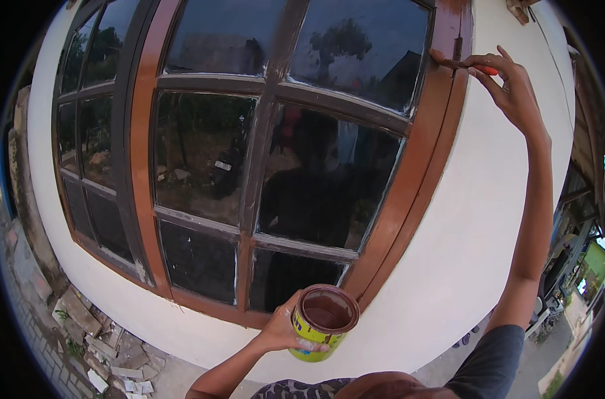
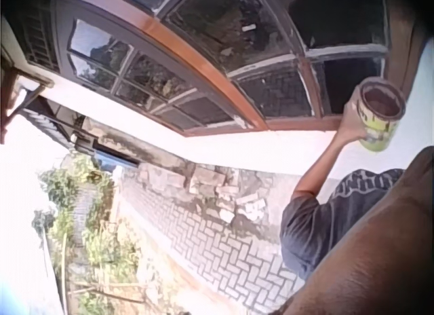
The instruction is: The person paints the wooden frame of a glass window using a brush dipped in a can of brown paint.
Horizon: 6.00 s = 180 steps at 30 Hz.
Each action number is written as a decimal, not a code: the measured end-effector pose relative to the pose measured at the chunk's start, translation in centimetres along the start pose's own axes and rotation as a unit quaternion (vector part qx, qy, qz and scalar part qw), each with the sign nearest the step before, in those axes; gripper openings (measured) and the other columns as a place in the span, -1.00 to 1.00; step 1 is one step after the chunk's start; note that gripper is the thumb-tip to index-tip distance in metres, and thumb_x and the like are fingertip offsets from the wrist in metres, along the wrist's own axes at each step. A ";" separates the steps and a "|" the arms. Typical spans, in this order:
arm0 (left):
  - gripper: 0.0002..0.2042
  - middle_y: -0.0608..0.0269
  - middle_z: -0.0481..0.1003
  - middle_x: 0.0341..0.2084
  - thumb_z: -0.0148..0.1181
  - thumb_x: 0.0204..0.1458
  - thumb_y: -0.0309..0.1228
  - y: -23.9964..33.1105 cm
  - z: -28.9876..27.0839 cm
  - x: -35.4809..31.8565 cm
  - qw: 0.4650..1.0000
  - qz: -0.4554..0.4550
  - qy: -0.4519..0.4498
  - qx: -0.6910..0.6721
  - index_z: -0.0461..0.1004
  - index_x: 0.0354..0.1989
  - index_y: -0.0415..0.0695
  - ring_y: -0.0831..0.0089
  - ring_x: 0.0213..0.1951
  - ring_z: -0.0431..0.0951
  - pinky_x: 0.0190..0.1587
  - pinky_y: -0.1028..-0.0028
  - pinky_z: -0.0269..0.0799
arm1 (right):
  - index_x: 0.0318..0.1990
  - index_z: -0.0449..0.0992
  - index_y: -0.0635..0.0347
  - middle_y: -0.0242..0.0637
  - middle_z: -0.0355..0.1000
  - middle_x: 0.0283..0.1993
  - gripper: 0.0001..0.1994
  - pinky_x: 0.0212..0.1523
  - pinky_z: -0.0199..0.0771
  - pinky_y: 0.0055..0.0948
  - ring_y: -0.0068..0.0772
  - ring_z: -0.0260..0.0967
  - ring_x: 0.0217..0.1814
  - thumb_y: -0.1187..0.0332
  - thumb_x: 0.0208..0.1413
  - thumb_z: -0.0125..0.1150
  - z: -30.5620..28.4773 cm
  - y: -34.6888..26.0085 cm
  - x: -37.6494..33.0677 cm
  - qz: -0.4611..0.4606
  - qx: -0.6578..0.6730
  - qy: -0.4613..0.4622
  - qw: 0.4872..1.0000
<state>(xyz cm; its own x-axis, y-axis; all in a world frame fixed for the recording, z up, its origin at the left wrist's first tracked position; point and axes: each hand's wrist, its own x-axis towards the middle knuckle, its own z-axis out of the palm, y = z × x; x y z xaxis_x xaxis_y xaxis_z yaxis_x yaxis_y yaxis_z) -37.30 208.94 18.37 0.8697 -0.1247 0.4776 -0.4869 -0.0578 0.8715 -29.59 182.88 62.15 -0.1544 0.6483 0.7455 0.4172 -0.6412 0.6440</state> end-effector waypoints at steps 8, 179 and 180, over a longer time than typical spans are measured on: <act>0.02 0.15 0.46 0.02 0.64 -0.57 -0.07 0.4 0.1 0.1 1.000 0.018 -0.007 0.011 0.21 0.19 -0.09 0.26 0.10 0.46 0.23 0.31 0.30 | -0.14 0.59 0.23 -0.33 0.51 -0.37 -0.64 -0.07 0.39 -0.45 -0.52 0.43 -0.26 0.08 0.18 0.20 -1.3 6.3 3.1 0.087 0.152 -0.082 0.981; 0.08 0.19 0.40 0.07 0.65 -0.58 -0.09 -2.3 1.1 0.2 0.995 -0.011 -0.080 -0.049 0.16 0.25 -0.07 0.29 0.14 0.41 0.27 0.31 0.24 | -0.20 0.64 0.16 -0.36 0.52 -0.56 -0.64 -0.39 0.39 -0.63 -0.71 0.42 -0.49 0.02 0.12 0.25 2.7 2.8 0.8 0.160 -0.021 0.299 0.940; 0.08 0.19 0.40 0.07 0.65 -0.58 -0.09 -2.4 1.2 0.1 0.995 -0.014 -0.081 -0.049 0.16 0.25 -0.07 0.29 0.14 0.41 0.27 0.31 0.24 | -0.20 0.64 0.16 -0.36 0.53 -0.55 -0.61 -0.36 0.41 -0.60 -0.66 0.45 -0.47 -0.01 0.13 0.23 2.5 3.4 0.8 0.155 -0.029 0.295 0.942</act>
<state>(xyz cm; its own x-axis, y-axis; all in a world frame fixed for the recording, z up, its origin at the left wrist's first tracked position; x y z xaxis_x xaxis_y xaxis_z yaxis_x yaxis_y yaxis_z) -36.13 207.88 16.26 0.8541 -0.2830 0.4365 -0.4460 0.0335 0.8944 -26.03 182.30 64.50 -0.5116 0.0951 0.8539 0.4775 -0.7948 0.3746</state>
